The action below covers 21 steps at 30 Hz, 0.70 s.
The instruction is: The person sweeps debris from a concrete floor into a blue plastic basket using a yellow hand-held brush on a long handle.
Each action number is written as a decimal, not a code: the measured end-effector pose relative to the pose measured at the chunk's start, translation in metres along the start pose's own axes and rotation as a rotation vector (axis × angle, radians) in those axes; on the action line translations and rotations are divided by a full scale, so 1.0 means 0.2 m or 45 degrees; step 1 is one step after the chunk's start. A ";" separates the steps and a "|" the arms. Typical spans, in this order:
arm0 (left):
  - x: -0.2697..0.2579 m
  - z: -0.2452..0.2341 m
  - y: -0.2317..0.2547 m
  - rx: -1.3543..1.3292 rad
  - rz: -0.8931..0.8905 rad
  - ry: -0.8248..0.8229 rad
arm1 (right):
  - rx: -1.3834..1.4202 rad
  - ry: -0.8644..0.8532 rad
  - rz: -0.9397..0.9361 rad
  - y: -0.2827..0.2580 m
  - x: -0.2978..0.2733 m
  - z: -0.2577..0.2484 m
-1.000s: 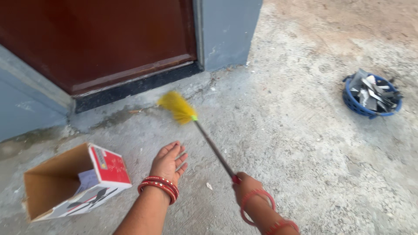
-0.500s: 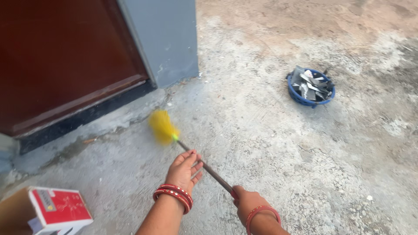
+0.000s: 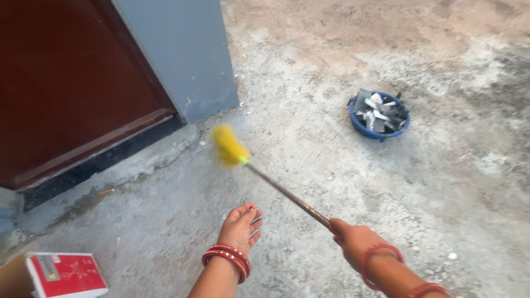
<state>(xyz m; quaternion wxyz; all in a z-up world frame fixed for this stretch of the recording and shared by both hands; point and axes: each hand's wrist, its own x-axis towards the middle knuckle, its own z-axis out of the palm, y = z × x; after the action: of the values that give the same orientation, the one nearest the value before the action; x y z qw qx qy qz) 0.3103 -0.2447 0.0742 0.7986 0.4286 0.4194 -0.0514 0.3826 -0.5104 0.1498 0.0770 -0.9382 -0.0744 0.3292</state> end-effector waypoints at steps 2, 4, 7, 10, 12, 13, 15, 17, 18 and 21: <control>0.00 0.06 0.01 0.031 0.004 -0.001 | 0.269 -0.034 0.108 0.12 -0.07 -0.14; 0.00 0.14 0.00 0.032 0.005 -0.015 | 0.155 -0.144 0.134 0.22 -0.12 -0.23; 0.01 0.26 0.00 0.012 0.001 -0.046 | -0.408 -0.344 0.083 0.37 -0.17 -0.33; 0.01 0.36 -0.01 0.026 -0.008 -0.076 | -0.515 -0.380 0.166 0.52 -0.19 -0.37; 0.02 0.41 0.00 0.014 0.014 -0.118 | -0.467 -0.378 0.292 0.60 -0.18 -0.40; 0.02 0.43 0.01 0.038 0.008 -0.114 | -0.441 -0.340 0.317 0.61 -0.16 -0.40; 0.04 0.46 0.04 0.082 0.002 -0.107 | -0.395 -0.254 0.363 0.61 -0.12 -0.42; 0.06 0.48 0.07 0.063 0.006 -0.096 | -0.379 -0.141 0.363 0.59 -0.05 -0.47; 0.08 0.49 0.09 0.053 0.011 -0.091 | -0.370 -0.082 0.362 0.56 -0.01 -0.51; 0.15 0.52 0.16 -0.007 0.011 -0.070 | -0.429 -0.021 0.302 0.51 0.08 -0.62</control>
<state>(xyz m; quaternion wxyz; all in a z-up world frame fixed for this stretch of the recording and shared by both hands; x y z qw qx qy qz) 0.4075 -0.2924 0.1024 0.8113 0.4266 0.3954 -0.0584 0.4829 -0.6183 0.2158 -0.1208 -0.9373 -0.0181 0.3264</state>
